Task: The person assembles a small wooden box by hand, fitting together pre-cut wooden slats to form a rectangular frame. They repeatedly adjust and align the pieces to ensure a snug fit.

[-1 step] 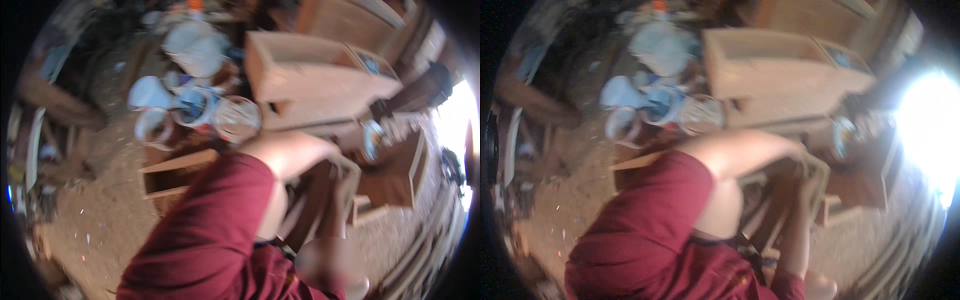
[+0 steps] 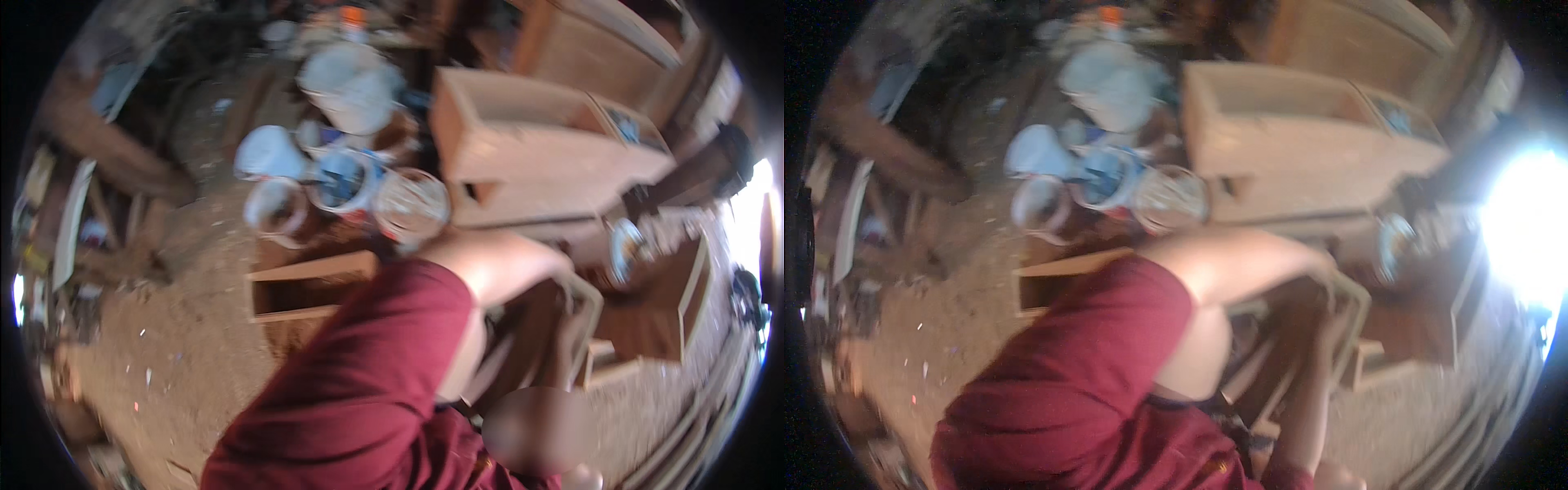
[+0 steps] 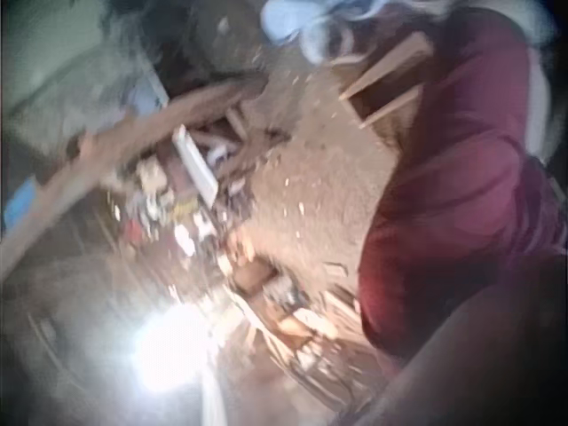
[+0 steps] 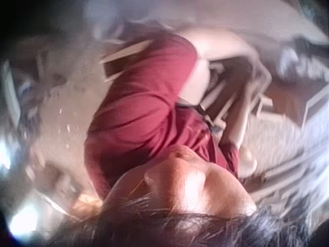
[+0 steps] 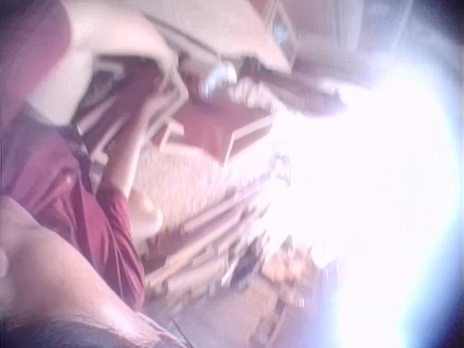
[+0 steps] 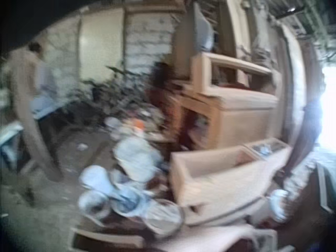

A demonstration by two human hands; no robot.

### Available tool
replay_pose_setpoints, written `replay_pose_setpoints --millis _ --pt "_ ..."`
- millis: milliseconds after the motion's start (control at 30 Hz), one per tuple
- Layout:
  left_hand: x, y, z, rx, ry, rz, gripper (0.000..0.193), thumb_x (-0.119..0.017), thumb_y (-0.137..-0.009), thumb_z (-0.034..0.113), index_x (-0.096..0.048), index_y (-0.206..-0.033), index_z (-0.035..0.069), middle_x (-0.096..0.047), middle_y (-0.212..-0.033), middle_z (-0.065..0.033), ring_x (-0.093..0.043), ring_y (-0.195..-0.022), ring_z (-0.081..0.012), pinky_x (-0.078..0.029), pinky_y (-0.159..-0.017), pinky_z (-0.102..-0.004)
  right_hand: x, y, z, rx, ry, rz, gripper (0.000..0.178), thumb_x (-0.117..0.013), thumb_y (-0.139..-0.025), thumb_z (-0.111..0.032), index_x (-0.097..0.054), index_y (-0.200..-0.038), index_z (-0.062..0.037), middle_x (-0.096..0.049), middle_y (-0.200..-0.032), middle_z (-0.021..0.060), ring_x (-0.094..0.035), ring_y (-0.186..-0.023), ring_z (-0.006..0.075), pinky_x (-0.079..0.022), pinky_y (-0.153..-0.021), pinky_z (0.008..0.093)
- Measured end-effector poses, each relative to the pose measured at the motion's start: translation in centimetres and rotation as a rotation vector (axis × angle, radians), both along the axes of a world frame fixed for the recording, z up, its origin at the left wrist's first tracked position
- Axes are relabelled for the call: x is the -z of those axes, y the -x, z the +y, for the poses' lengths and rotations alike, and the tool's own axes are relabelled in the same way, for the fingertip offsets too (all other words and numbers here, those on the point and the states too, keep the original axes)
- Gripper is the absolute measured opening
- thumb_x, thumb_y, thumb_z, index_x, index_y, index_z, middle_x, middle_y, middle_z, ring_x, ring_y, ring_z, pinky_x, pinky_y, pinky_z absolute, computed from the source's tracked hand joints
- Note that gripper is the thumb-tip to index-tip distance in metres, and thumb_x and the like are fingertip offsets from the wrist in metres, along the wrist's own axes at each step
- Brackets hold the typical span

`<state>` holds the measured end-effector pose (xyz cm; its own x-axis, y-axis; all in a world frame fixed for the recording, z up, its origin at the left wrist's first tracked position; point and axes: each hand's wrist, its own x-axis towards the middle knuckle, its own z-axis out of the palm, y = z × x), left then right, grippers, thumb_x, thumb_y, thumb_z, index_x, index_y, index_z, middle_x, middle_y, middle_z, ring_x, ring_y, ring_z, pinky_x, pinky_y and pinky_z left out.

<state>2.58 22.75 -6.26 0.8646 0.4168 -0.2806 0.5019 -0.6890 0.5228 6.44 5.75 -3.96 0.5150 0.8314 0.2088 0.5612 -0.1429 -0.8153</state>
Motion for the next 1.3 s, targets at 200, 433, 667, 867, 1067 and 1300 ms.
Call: replay_pose_setpoints --millis 200,433,667,867,1067,1300 --pt "8.6 2.4 6.2 0.089 -0.121 0.277 0.031 -0.057 -0.086 0.032 -0.073 -0.09 0.005 -0.071 -0.089 -0.0154 -0.063 -0.078 -0.0307 -0.051 -0.075 -0.0441 -1.2 6.5 -0.3 -0.035 0.118 -0.021 0.041 -0.063 -0.1 -0.025 -0.05 -0.125 0.006 -0.062 -0.114 0.0225 -0.061 -0.106 0.0317 -0.048 -0.092 0.0402" --pt "1.0 0.8 2.8 -0.104 0.114 0.222 0.033 -0.066 -0.084 0.037 -0.075 -0.106 0.013 -0.069 -0.12 -0.013 -0.065 -0.109 -0.0251 -0.05 -0.091 -0.0419 0.4 2.0 -1.3 -0.01 -0.004 -0.026 0.037 -0.064 -0.1 -0.026 -0.053 -0.116 0.0056 -0.061 -0.105 0.0184 -0.061 -0.095 0.0255 -0.05 -0.084 0.0366" --pt "-1.8 4.0 3.3 -0.116 0.18 0.105 0.037 -0.069 -0.081 0.038 -0.074 -0.109 0.015 -0.068 -0.122 -0.0132 -0.064 -0.109 -0.0266 -0.05 -0.091 -0.0428 -1.1 0.7 0.9 -0.029 -0.024 0.099 0.038 -0.061 -0.101 -0.028 -0.054 -0.117 0.0054 -0.063 -0.103 0.0178 -0.062 -0.092 0.0253 -0.05 -0.081 0.0375" --pt "-3.2 4.9 3.9 -0.144 0.179 0.064 0.04 -0.072 -0.079 0.039 -0.074 -0.112 0.017 -0.068 -0.123 -0.0135 -0.064 -0.11 -0.0279 -0.05 -0.091 -0.0435 -0.2 1.4 2.3 -0.056 -0.008 -0.134 0.033 -0.063 -0.1 -0.026 -0.057 -0.114 0.0041 -0.066 -0.102 0.017 -0.063 -0.093 0.0257 -0.05 -0.083 0.0379" --pt "-3.2 6.0 3.1 -0.167 0.217 -0.021 0.045 -0.075 -0.076 0.04 -0.074 -0.115 0.018 -0.067 -0.124 -0.0137 -0.063 -0.11 -0.0292 -0.05 -0.09 -0.0443 -0.1 2.1 2.5 -0.07 0.019 -0.162 0.033 -0.064 -0.099 -0.025 -0.058 -0.114 0.0033 -0.067 -0.103 0.0174 -0.064 -0.095 0.0267 -0.05 -0.085 0.0386" --pt "-4.3 5.6 0.8 -0.154 0.261 -0.079 0.05 -0.079 -0.073 0.042 -0.073 -0.118 0.021 -0.066 -0.126 -0.014 -0.063 -0.11 -0.0307 -0.049 -0.09 -0.0452 0.2 0.4 1.1 -0.081 0.033 -0.188 0.032 -0.065 -0.097 -0.023 -0.06 -0.115 0.0024 -0.068 -0.104 0.0178 -0.065 -0.098 0.0278 -0.05 -0.087 0.0395"
